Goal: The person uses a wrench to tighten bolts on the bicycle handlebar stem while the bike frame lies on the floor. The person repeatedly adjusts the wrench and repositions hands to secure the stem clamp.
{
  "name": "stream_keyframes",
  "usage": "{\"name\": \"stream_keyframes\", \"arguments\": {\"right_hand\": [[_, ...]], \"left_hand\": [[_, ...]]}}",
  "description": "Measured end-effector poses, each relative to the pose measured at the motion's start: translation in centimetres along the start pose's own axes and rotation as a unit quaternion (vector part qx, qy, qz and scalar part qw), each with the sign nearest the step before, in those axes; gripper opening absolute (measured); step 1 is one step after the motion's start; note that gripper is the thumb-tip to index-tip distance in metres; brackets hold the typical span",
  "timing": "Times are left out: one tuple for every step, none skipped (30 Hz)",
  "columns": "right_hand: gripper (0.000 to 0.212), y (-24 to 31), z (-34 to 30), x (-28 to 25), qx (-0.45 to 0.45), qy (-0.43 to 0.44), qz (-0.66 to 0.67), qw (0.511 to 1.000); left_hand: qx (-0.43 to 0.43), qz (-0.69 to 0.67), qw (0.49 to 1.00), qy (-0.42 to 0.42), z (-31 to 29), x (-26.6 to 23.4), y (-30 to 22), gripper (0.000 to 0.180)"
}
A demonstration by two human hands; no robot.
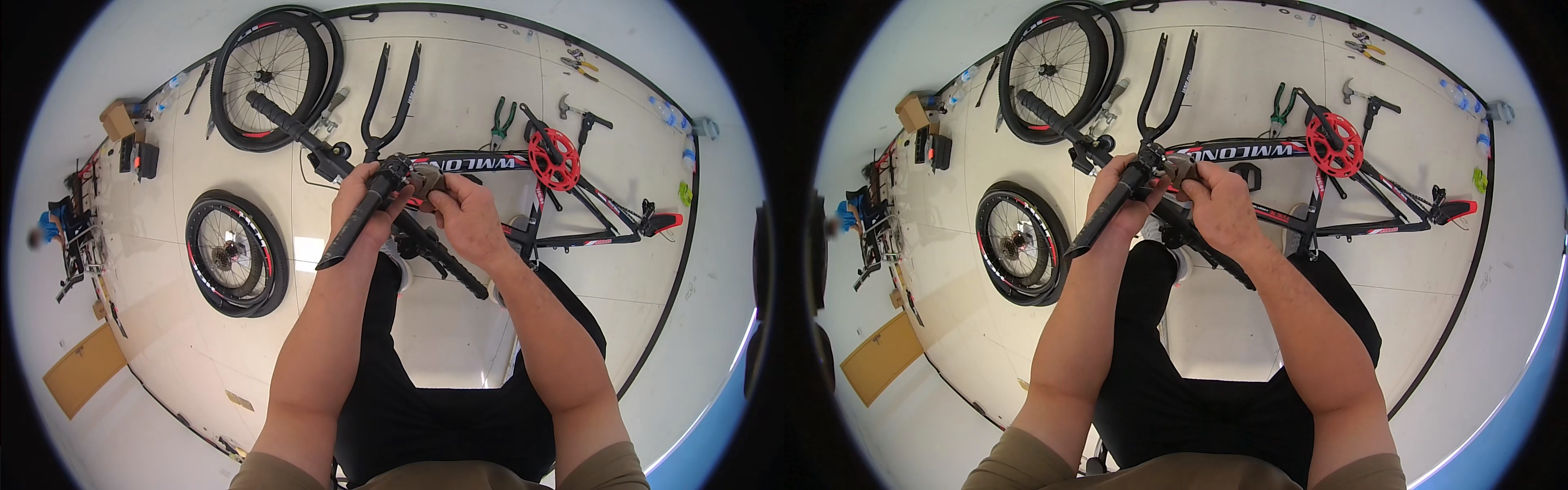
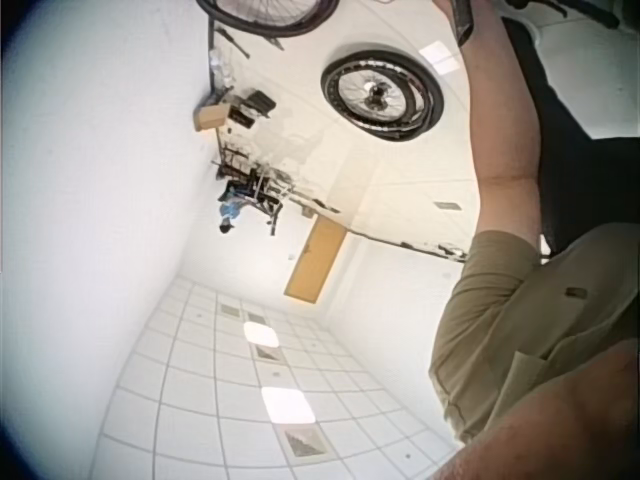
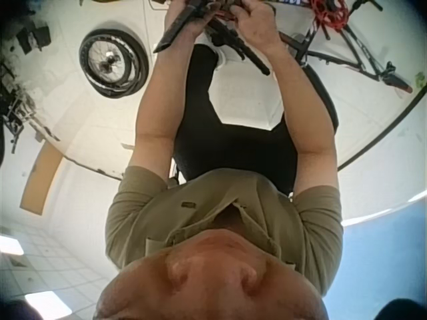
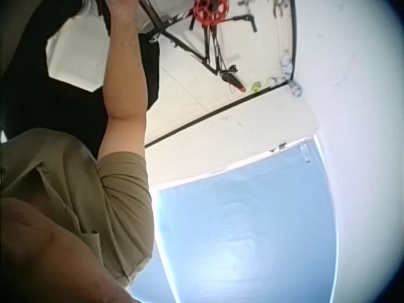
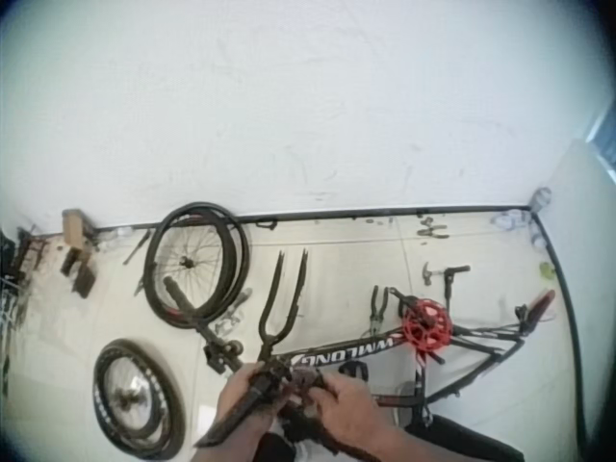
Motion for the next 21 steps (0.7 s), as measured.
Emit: {"name": "stream_keyframes", "arguments": {"right_hand": [[0.016,-0.05,0.00,0.00,-0.002,0.002,0.001,1.000],[0.016,-0.07,0.00,0.00,-0.005,0.005,0.001,1.000],[0.016,-0.16,0.01,0.11,0.015,0.013,0.006,1.000],[0.016,-0.10,0.00,0.19,0.035,0.022,0.012,0.999],[0.016,-0.19,0.00,0.32,0.054,0.031,0.017,0.998],[0.015,-0.10,0.02,0.16,0.028,0.021,0.013,0.999],[0.015,-0.18,0.07,0.07,0.002,0.011,0.009,1.000],[0.015,-0.13,0.05,-0.08,-0.024,0.001,0.005,1.000],[0.015,0.09,-0.03,-0.05,-0.033,-0.003,-0.006,0.999],[0.015,0.34,-0.13,-0.03,-0.043,-0.006,-0.017,0.999],[0.015,0.59,-0.21,-0.01,-0.052,-0.010,-0.028,0.998],[0.016,0.39,-0.17,0.02,-0.033,-0.009,-0.018,0.999],[0.017,0.18,-0.14,0.06,-0.013,-0.008,-0.007,1.000],[0.017,-0.07,-0.12,0.08,0.006,-0.007,0.003,1.000],[0.017,-0.15,-0.11,0.07,0.010,-0.008,-0.001,1.000],[0.016,-0.25,-0.08,0.04,0.013,-0.010,-0.004,1.000],[0.016,-0.36,-0.07,0.00,0.016,-0.011,-0.008,1.000],[0.015,-0.26,-0.09,-0.11,0.003,-0.020,-0.030,0.999],[0.015,-0.17,-0.13,-0.22,-0.010,-0.028,-0.052,0.998],[0.015,-0.03,-0.20,-0.31,-0.023,-0.036,-0.075,0.996],[0.015,0.45,-0.43,-0.28,-0.039,-0.043,-0.083,0.995]], "left_hand": [[0.000,0.000,1.000,-0.001,-0.04,0.00,-0.01,0.015],[-0.001,0.000,1.000,-0.002,-0.06,-0.01,-0.01,0.015],[0.000,-0.002,1.000,-0.001,0.01,-0.08,-0.03,0.015],[0.001,-0.004,1.000,0.000,0.14,-0.19,-0.02,0.016],[0.002,-0.007,1.000,0.001,0.21,-0.28,-0.04,0.016],[0.003,-0.006,1.000,0.003,0.20,-0.18,-0.01,0.016],[0.003,-0.005,1.000,0.004,0.19,-0.08,0.02,0.016],[0.004,-0.004,1.000,0.006,0.17,0.02,0.05,0.016],[0.003,-0.002,1.000,0.003,0.12,-0.02,0.02,0.016],[0.003,-0.001,1.000,0.000,0.06,-0.06,-0.01,0.016],[0.003,0.001,1.000,-0.002,0.03,-0.11,-0.03,0.016],[0.003,0.002,1.000,0.002,0.04,-0.08,-0.01,0.016],[0.004,0.004,1.000,0.006,0.07,-0.06,0.03,0.016],[0.004,0.005,1.000,0.010,0.09,-0.03,0.05,0.016],[0.003,0.005,1.000,0.012,0.10,-0.04,0.06,0.016],[0.002,0.005,1.000,0.013,0.12,-0.04,0.07,0.016],[0.001,0.005,1.000,0.015,0.13,-0.03,0.08,0.016],[0.002,0.004,1.000,0.015,0.15,-0.02,0.08,0.016],[0.003,0.004,1.000,0.015,0.17,0.00,0.09,0.016],[0.003,0.003,1.000,0.015,0.17,0.03,0.09,0.016],[0.005,0.002,1.000,0.015,0.12,0.01,0.03,0.016]]}}
Point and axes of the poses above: each hand's wrist, its own z-axis towards the middle knuckle, its own x-axis out of the palm, y = z × x, the point moved 7 cm from there along z, towards the middle knuckle, and after that the axes turned 8 degrees about x, right-handed, at the moved point
